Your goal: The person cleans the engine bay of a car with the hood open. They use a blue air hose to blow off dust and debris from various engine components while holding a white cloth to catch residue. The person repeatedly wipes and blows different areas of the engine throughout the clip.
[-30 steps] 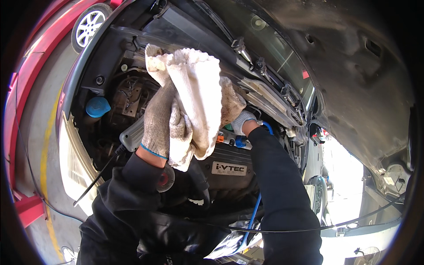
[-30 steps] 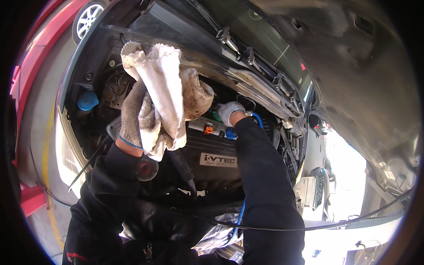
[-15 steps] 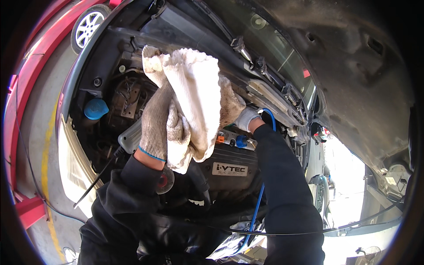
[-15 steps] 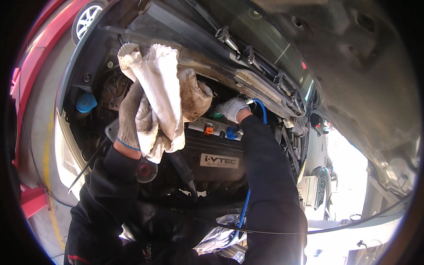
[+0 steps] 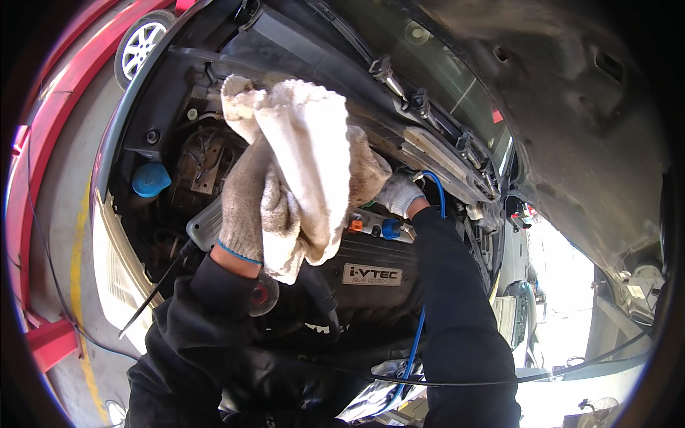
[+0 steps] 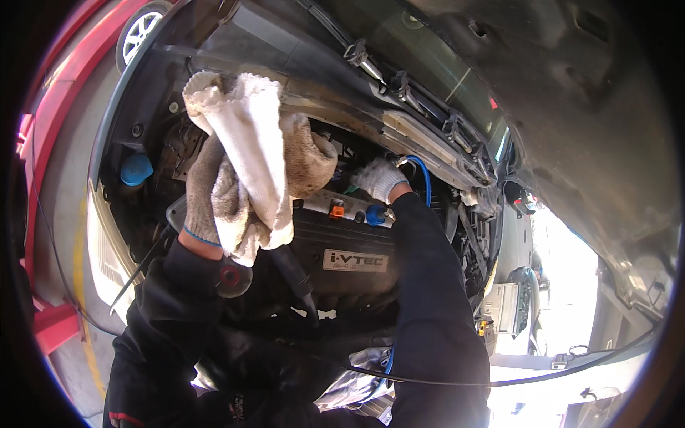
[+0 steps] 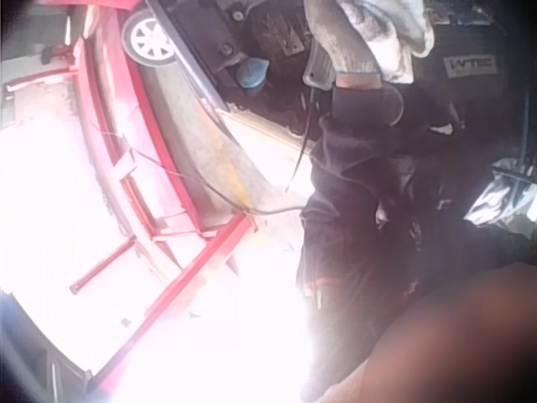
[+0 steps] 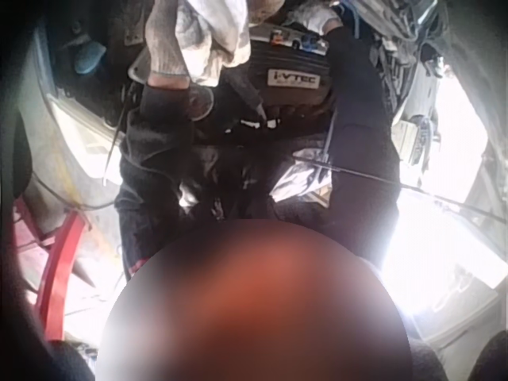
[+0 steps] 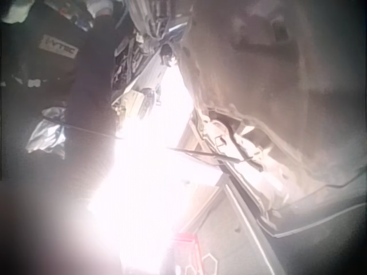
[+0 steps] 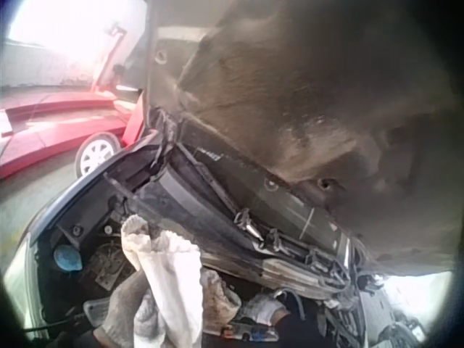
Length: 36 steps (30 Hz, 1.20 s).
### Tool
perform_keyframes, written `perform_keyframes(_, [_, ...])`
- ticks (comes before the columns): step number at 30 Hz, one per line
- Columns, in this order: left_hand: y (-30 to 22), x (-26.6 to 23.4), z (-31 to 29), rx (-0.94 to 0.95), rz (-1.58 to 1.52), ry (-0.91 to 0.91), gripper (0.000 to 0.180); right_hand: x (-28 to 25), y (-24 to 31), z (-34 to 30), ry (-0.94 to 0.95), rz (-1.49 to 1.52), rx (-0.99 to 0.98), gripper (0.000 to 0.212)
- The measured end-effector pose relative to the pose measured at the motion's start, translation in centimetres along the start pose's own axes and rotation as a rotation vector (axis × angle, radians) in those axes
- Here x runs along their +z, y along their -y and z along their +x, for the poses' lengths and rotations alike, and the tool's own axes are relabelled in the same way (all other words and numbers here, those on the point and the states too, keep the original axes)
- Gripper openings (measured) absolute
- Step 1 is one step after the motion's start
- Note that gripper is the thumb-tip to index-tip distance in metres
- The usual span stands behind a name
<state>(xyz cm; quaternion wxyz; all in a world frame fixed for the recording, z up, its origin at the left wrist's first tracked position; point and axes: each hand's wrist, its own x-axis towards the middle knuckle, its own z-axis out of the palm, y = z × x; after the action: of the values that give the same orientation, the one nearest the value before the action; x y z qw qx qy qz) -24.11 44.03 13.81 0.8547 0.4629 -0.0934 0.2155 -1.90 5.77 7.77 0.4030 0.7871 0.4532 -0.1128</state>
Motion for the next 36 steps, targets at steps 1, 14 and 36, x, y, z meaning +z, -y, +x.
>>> perform_keyframes(1, [-0.1, 0.1, 0.0, -0.024, -0.015, -0.026, 0.05, -0.1, -0.1, 0.0, -0.002, 0.001, -0.013, 0.032])
perform_keyframes(14, [0.7, -0.9, 0.1, -0.11, -0.088, -0.104, 0.051, -6.4, 2.5, 1.5, 0.334, 0.21, 0.229, 0.038])
perform_keyframes(36, [1.5, -0.7, 0.0, -0.027, -0.242, -0.075, 0.054, -7.8, 2.3, 7.0, 0.504, 0.321, 0.306, 0.036])
